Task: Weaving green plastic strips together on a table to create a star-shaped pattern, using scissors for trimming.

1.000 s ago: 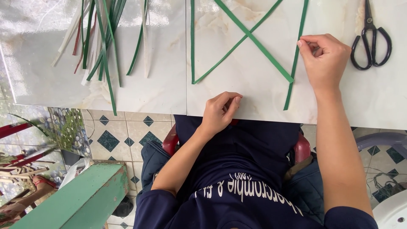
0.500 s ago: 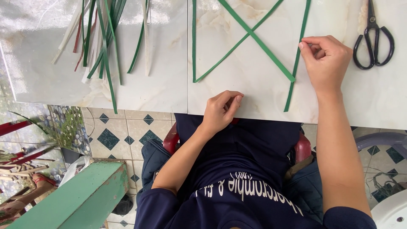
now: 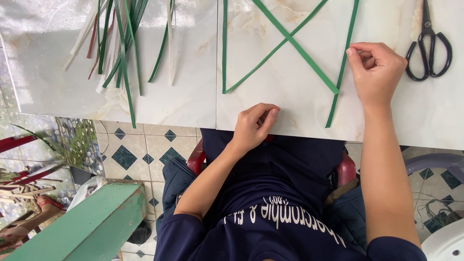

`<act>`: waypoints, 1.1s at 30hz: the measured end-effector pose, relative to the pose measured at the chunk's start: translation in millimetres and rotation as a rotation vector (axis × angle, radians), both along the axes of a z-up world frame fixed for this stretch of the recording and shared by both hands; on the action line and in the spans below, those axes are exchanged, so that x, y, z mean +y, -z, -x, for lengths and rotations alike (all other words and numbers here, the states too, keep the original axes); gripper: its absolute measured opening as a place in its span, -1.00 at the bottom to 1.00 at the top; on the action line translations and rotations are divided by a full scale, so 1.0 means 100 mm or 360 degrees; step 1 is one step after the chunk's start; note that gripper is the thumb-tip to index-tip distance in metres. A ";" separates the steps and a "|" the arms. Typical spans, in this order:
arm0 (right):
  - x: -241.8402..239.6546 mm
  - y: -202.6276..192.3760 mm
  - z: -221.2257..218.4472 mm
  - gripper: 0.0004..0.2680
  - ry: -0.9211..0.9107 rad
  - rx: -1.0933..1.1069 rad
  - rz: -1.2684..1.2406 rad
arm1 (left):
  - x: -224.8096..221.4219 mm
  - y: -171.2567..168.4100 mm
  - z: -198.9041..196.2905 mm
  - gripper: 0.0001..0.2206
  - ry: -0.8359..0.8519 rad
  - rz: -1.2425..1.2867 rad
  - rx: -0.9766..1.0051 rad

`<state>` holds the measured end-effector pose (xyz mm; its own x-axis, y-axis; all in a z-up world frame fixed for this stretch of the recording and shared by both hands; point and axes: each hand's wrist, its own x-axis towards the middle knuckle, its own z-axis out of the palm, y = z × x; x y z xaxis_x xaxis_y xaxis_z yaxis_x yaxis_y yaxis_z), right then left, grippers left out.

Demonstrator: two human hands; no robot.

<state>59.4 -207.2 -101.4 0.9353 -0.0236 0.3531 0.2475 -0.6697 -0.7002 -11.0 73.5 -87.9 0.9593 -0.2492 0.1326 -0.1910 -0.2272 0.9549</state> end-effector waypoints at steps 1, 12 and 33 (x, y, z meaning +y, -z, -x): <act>-0.01 0.02 0.00 -0.99 0.0010 -0.0003 0.0001 | 0.00 -0.01 0.00 -0.86 0.0006 0.0005 -0.0004; 0.03 0.00 0.00 -0.94 0.0006 -0.0049 0.0012 | 0.02 -0.03 -0.01 -0.86 0.0016 0.0046 0.0018; 0.02 0.02 0.01 -0.94 -0.0053 -0.0103 0.0063 | 0.04 -0.02 0.00 -0.85 -0.0010 0.0016 0.0005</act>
<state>58.4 -205.2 -103.7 0.9105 0.0221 0.4130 0.3139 -0.6872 -0.6552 -11.2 77.0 -85.8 0.9612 -0.2420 0.1321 -0.1867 -0.2187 0.9578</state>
